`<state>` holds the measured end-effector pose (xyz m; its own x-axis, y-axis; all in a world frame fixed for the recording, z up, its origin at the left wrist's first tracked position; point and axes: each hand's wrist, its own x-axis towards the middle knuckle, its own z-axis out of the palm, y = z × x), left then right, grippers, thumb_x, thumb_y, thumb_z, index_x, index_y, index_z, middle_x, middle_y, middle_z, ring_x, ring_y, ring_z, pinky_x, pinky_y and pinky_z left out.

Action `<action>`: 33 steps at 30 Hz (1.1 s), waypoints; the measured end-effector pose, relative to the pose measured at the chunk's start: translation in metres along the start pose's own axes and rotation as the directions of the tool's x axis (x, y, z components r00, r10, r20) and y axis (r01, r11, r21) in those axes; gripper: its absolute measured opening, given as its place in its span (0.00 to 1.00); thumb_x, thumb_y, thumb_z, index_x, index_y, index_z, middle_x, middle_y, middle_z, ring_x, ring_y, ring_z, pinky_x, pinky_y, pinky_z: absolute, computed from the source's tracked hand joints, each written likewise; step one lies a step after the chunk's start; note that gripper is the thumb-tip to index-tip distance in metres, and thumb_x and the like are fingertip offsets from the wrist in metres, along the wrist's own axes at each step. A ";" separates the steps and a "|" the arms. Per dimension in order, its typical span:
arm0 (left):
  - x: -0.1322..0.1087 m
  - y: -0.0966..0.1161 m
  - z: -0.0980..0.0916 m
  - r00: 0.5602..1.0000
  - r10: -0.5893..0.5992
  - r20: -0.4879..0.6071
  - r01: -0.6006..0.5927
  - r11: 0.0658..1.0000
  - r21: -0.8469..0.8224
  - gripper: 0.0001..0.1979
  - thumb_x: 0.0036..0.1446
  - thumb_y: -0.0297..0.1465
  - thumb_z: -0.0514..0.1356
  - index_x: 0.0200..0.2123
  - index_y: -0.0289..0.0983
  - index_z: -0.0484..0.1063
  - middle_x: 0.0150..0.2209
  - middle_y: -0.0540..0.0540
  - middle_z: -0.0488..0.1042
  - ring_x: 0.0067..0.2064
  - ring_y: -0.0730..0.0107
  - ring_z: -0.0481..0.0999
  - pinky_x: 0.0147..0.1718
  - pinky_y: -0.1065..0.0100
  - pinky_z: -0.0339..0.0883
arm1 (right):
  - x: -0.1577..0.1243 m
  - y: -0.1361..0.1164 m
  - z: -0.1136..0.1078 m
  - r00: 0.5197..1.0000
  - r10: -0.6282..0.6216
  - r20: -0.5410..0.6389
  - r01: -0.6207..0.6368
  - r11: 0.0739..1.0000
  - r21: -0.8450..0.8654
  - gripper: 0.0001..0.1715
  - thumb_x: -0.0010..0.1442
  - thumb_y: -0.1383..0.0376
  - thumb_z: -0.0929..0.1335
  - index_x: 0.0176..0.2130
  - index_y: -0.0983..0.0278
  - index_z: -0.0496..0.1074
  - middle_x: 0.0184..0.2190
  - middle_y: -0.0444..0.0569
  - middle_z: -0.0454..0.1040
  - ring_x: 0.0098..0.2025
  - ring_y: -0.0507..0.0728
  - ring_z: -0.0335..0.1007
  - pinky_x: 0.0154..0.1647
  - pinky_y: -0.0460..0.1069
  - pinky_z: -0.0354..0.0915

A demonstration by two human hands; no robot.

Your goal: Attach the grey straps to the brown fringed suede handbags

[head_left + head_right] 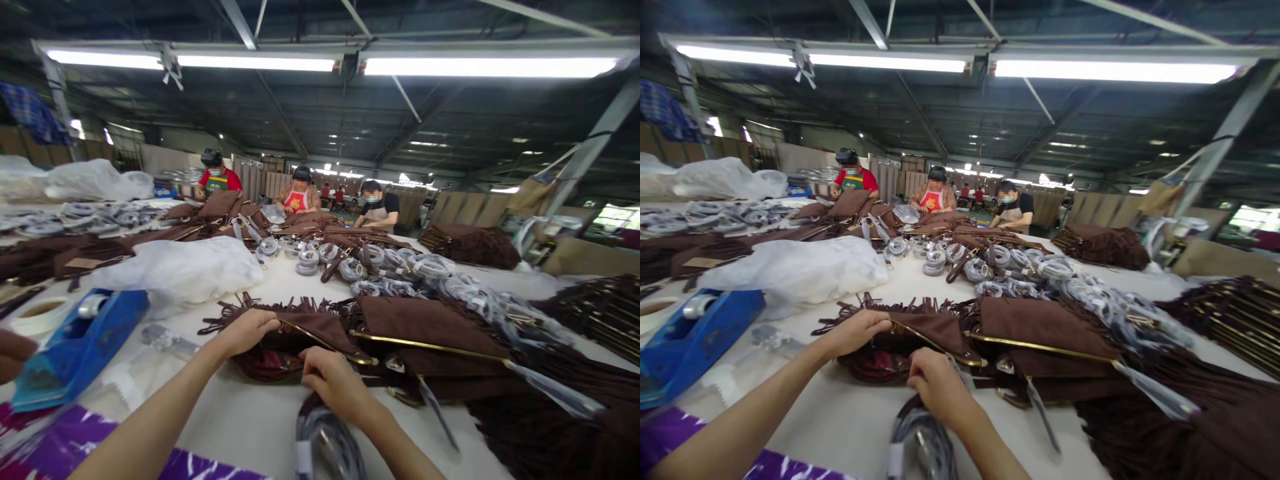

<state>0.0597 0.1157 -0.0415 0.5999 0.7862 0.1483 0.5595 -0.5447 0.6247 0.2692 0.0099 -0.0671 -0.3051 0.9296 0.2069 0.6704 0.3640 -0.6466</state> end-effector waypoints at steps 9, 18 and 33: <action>0.011 -0.037 0.019 0.983 -0.184 -0.009 0.168 0.919 -0.358 0.16 0.50 0.45 0.52 0.21 0.39 0.58 0.20 0.57 0.56 0.23 0.74 0.55 0.24 0.72 0.51 | 0.009 -0.027 0.006 0.998 -0.024 -0.066 0.014 0.990 -0.141 0.11 0.56 0.77 0.65 0.28 0.63 0.67 0.29 0.43 0.71 0.34 0.52 0.68 0.34 0.44 0.57; 0.015 -0.049 0.019 0.960 -0.277 -0.026 0.231 0.846 -0.481 0.17 0.47 0.46 0.53 0.22 0.38 0.63 0.20 0.55 0.61 0.24 0.71 0.59 0.25 0.70 0.54 | 0.055 -0.043 0.031 0.986 0.078 -0.147 -0.116 0.956 -0.270 0.10 0.58 0.75 0.64 0.29 0.63 0.69 0.29 0.46 0.72 0.31 0.54 0.68 0.30 0.46 0.54; 0.016 -0.059 0.022 0.954 -0.288 -0.083 0.202 0.824 -0.530 0.12 0.45 0.40 0.55 0.19 0.38 0.62 0.20 0.55 0.61 0.26 0.71 0.59 0.25 0.70 0.53 | 0.067 -0.034 0.058 0.972 -0.026 -0.233 0.057 0.990 0.129 0.13 0.56 0.71 0.62 0.31 0.63 0.75 0.28 0.46 0.76 0.31 0.55 0.71 0.35 0.46 0.62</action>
<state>0.0486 0.1540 -0.0929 0.3637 0.9311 0.0256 0.2790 -0.1352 0.9507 0.1865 0.0559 -0.0740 -0.1560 0.9078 0.3893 0.5587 0.4062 -0.7231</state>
